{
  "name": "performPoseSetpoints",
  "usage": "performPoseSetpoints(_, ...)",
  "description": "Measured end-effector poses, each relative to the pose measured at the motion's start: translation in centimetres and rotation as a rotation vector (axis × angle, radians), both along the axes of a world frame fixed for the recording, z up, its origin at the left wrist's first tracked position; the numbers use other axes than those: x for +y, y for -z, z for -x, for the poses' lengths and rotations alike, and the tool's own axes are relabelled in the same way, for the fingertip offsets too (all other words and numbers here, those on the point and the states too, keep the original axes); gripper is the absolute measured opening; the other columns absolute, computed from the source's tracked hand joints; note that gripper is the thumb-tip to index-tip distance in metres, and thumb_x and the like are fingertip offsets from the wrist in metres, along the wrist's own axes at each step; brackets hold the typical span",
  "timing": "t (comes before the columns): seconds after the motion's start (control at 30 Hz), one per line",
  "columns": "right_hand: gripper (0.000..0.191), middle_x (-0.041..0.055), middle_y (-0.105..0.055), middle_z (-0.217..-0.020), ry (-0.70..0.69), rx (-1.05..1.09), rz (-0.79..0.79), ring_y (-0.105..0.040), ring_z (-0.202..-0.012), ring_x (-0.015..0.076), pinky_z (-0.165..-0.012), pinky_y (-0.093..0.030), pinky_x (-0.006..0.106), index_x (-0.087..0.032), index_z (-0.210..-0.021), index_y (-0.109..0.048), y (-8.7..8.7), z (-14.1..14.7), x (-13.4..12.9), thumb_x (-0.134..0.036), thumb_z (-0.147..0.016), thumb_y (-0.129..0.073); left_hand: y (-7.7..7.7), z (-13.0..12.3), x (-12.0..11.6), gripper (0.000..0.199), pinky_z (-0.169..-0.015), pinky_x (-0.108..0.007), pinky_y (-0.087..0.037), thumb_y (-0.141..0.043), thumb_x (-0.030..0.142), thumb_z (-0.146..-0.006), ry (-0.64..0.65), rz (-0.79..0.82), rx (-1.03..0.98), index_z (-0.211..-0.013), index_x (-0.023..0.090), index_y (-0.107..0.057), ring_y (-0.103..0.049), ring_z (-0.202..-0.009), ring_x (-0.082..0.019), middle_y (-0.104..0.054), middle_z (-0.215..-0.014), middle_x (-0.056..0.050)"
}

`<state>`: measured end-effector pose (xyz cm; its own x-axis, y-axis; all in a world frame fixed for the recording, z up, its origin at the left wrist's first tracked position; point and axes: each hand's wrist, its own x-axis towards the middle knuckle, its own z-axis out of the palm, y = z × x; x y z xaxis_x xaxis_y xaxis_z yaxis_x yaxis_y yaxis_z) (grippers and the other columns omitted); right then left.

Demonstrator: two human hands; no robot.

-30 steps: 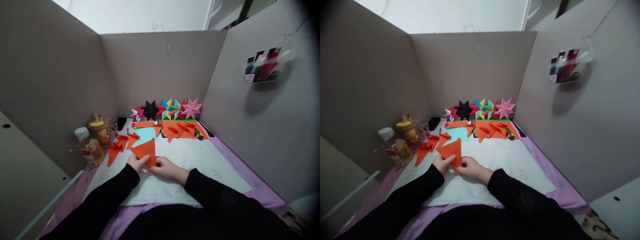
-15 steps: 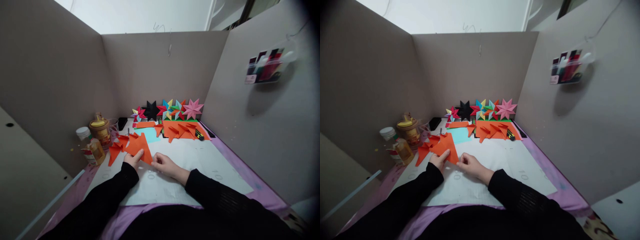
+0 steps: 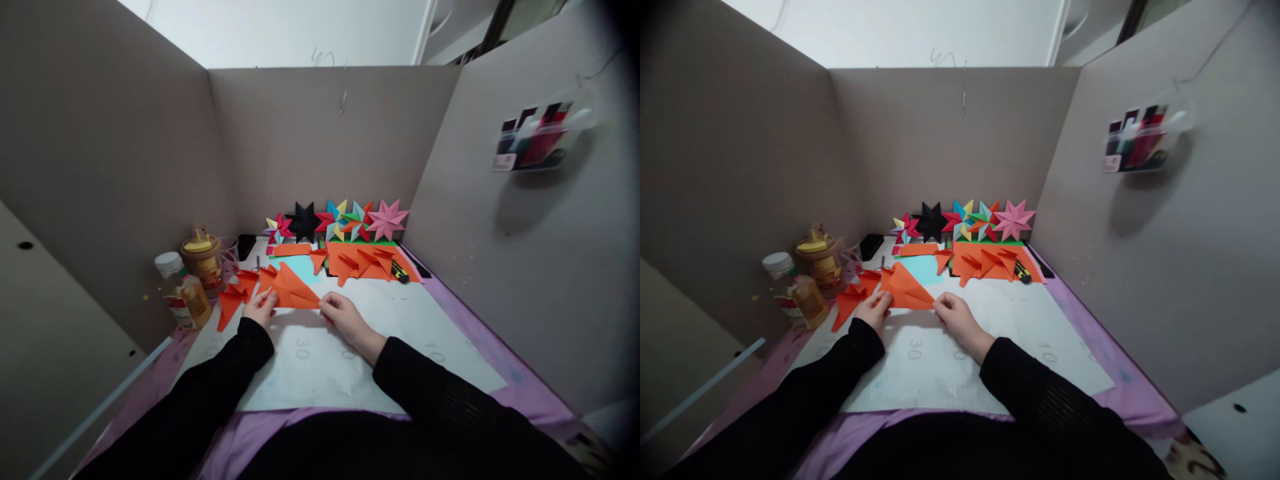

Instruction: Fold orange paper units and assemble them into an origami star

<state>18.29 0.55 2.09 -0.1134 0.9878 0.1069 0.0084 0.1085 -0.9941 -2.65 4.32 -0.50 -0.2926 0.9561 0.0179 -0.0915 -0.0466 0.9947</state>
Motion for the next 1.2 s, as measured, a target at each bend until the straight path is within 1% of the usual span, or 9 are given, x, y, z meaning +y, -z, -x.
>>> performPoseSetpoints(0.17, 0.022, -0.0008, -0.060, -0.064, 0.177, 0.333, -0.028, -0.059, -0.060, 0.0120, -0.053, -0.044, 0.021, -0.019, -0.071, -0.050, -0.5, -1.3, 1.4, -0.036, -0.074, -0.062, -0.3, -0.4, -0.3, 0.044, -0.050, -0.019, -0.046, -0.072, 0.047, -0.060, 0.052, 0.010, -0.007, -0.088, 0.014, -0.068, -0.059, -0.062, -0.011, -0.067, -0.075, -0.005)
performPoseSetpoints(0.3, 0.022, -0.0031, -0.059, -0.057, 0.137, 0.459, -0.014, -0.059, -0.055, 0.0115, -0.050, -0.042, 0.019, -0.020, -0.074, -0.048, -1.0, -2.1, 1.8, -0.031, -0.070, -0.067, -1.7, -1.0, -1.0, 0.039, -0.051, -0.019, -0.047, -0.065, 0.048, -0.070, 0.119, 0.041, -0.257, -0.090, 0.014, -0.065, -0.059, -0.060, -0.010, -0.066, -0.074, -0.005)
performPoseSetpoints(0.43, 0.018, -0.0062, -0.053, -0.052, 0.022, 0.367, -0.004, -0.049, -0.043, 0.0074, -0.044, -0.035, 0.018, -0.018, -0.074, -0.050, -1.0, -2.3, 1.9, -0.022, -0.065, -0.066, -3.5, -1.6, -2.4, 0.058, -0.056, -0.028, -0.051, -0.041, 0.065, -0.078, 0.447, 0.153, -0.546, -0.103, 0.016, -0.060, -0.063, -0.063, -0.015, -0.066, -0.073, -0.007)
performPoseSetpoints(0.53, 0.017, -0.0079, -0.048, -0.052, 0.036, 0.275, -0.015, -0.043, -0.042, 0.0065, -0.043, -0.031, 0.019, -0.018, -0.078, -0.051, -0.7, -2.1, 1.8, -0.020, -0.065, -0.063, -3.8, -2.0, -3.3, 0.061, -0.062, -0.033, -0.051, -0.062, 0.061, -0.066, 0.622, 0.207, -0.463, -0.105, 0.014, -0.060, -0.065, -0.070, -0.021, -0.068, -0.078, -0.010)
performPoseSetpoints(0.6, 0.022, -0.0101, -0.043, -0.050, 0.073, 0.224, -0.054, -0.040, -0.042, 0.0069, -0.044, -0.030, 0.019, -0.019, -0.086, -0.050, -0.6, -2.0, 1.8, -0.020, -0.066, -0.061, -3.4, -2.3, -3.5, 0.057, -0.061, -0.029, -0.050, -0.079, 0.043, -0.053, 0.609, 0.220, -0.347, -0.098, 0.013, -0.062, -0.065, -0.066, -0.019, -0.068, -0.076, -0.008)
performPoseSetpoints(0.7, 0.027, -0.0102, -0.041, -0.052, 0.113, 0.150, -0.115, -0.042, -0.046, 0.0085, -0.047, -0.032, 0.020, -0.020, -0.094, -0.047, -0.5, -1.9, 1.6, -0.024, -0.070, -0.058, -2.5, -2.6, -3.2, 0.055, -0.059, -0.027, -0.050, -0.085, 0.029, -0.043, 0.511, 0.231, -0.238, -0.090, 0.013, -0.062, -0.063, -0.059, -0.015, -0.069, -0.072, -0.005)
performPoseSetpoints(0.9, 0.017, 0.0003, -0.057, -0.081, 0.010, 0.070, -0.218, -0.054, -0.072, 0.0135, -0.065, -0.044, 0.025, -0.019, -0.089, -0.055, -0.5, -1.4, 0.8, -0.025, -0.073, -0.058, -2.1, -2.5, -2.8, 0.048, -0.062, -0.027, -0.051, -0.082, 0.032, -0.049, 0.405, 0.139, -0.164, -0.089, 0.014, -0.061, -0.063, -0.058, -0.015, -0.069, -0.068, -0.003)
performPoseSetpoints(1.03, 0.021, 0.0037, -0.060, -0.094, -0.132, -0.021, -0.199, -0.057, -0.087, 0.0167, -0.080, -0.044, 0.030, -0.020, -0.095, -0.065, -0.4, -1.0, 0.1, -0.025, -0.076, -0.057, -2.0, -2.4, -2.8, 0.044, -0.065, -0.026, -0.051, -0.079, 0.032, -0.055, 0.386, 0.073, -0.154, -0.090, 0.014, -0.060, -0.064, -0.063, -0.015, -0.070, -0.072, -0.003)
performPoseSetpoints(1.2, 0.025, 0.0068, -0.063, -0.101, -0.197, -0.130, -0.124, -0.059, -0.093, 0.0203, -0.086, -0.044, 0.035, -0.021, -0.098, -0.070, -0.9, -0.6, -0.7, -0.028, -0.078, -0.056, -2.0, -2.5, -3.0, 0.044, -0.058, -0.024, -0.048, -0.077, 0.034, -0.057, 0.411, 0.079, -0.134, -0.092, 0.014, -0.060, -0.062, -0.057, -0.013, -0.068, -0.068, -0.002)
